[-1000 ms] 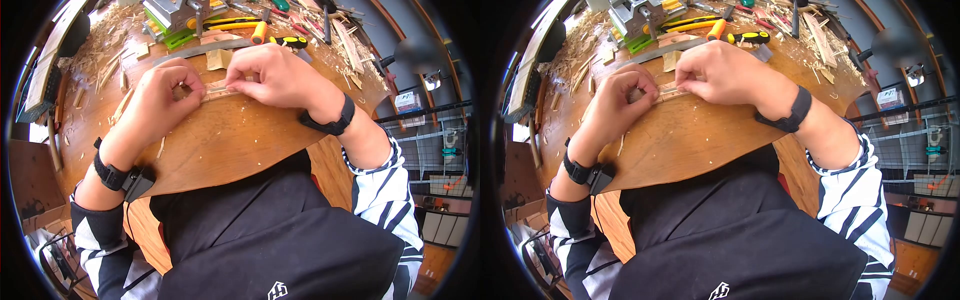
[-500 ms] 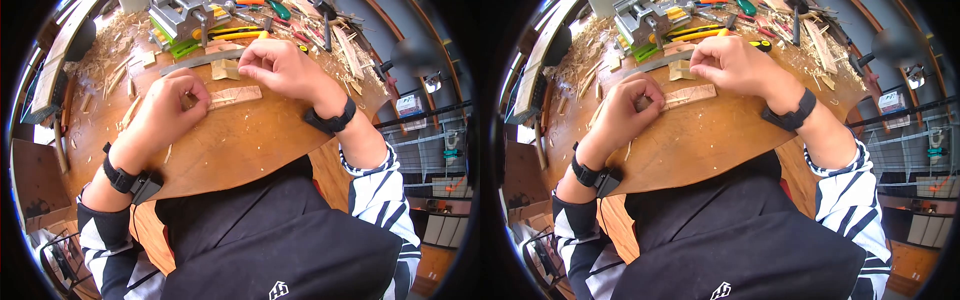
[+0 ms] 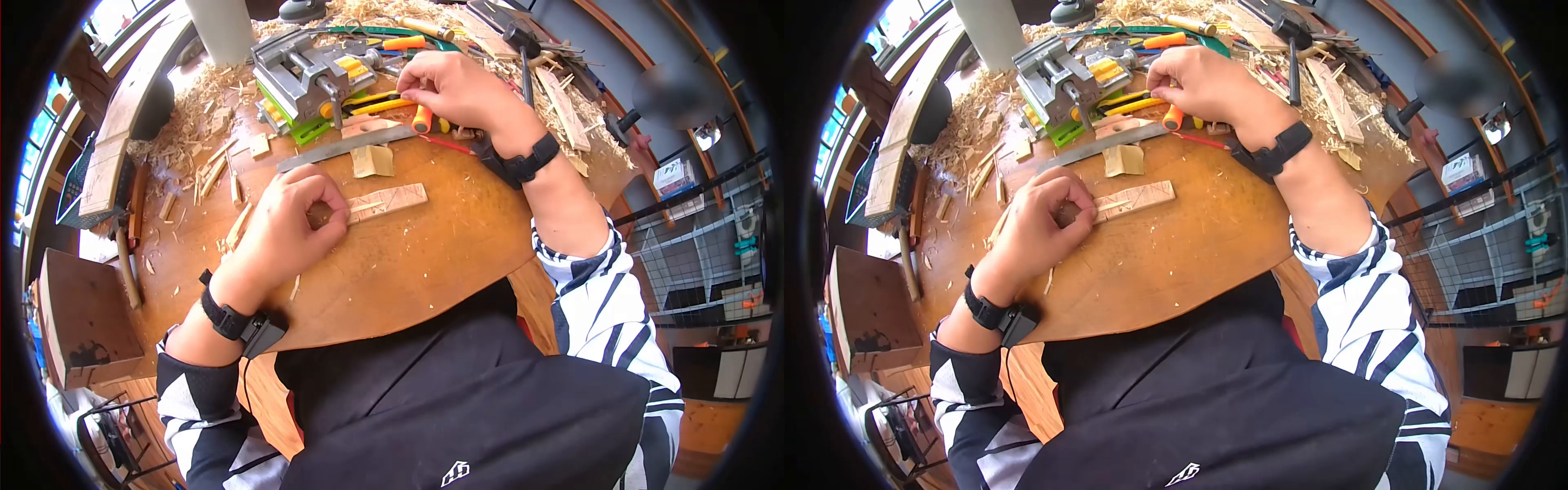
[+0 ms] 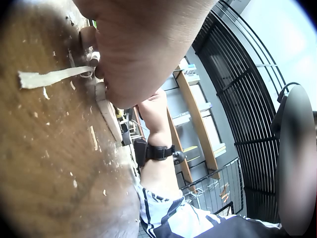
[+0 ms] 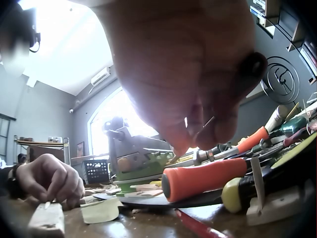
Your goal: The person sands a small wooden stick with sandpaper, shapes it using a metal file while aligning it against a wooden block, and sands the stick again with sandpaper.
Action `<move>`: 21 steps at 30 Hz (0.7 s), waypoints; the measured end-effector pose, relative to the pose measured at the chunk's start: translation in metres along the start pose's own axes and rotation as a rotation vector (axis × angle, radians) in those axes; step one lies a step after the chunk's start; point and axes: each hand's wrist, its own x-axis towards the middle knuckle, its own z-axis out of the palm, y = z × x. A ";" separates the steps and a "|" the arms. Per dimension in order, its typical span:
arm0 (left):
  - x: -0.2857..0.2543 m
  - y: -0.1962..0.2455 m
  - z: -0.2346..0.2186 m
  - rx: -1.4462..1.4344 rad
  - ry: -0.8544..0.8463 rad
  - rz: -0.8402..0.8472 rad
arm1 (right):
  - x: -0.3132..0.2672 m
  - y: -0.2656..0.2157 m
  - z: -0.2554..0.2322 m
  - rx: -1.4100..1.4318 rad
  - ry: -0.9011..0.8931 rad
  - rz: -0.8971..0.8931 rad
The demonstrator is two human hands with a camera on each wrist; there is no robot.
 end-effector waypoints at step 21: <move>0.004 0.006 0.002 -0.023 -0.022 -0.035 | -0.015 -0.044 0.038 0.228 -0.140 -0.095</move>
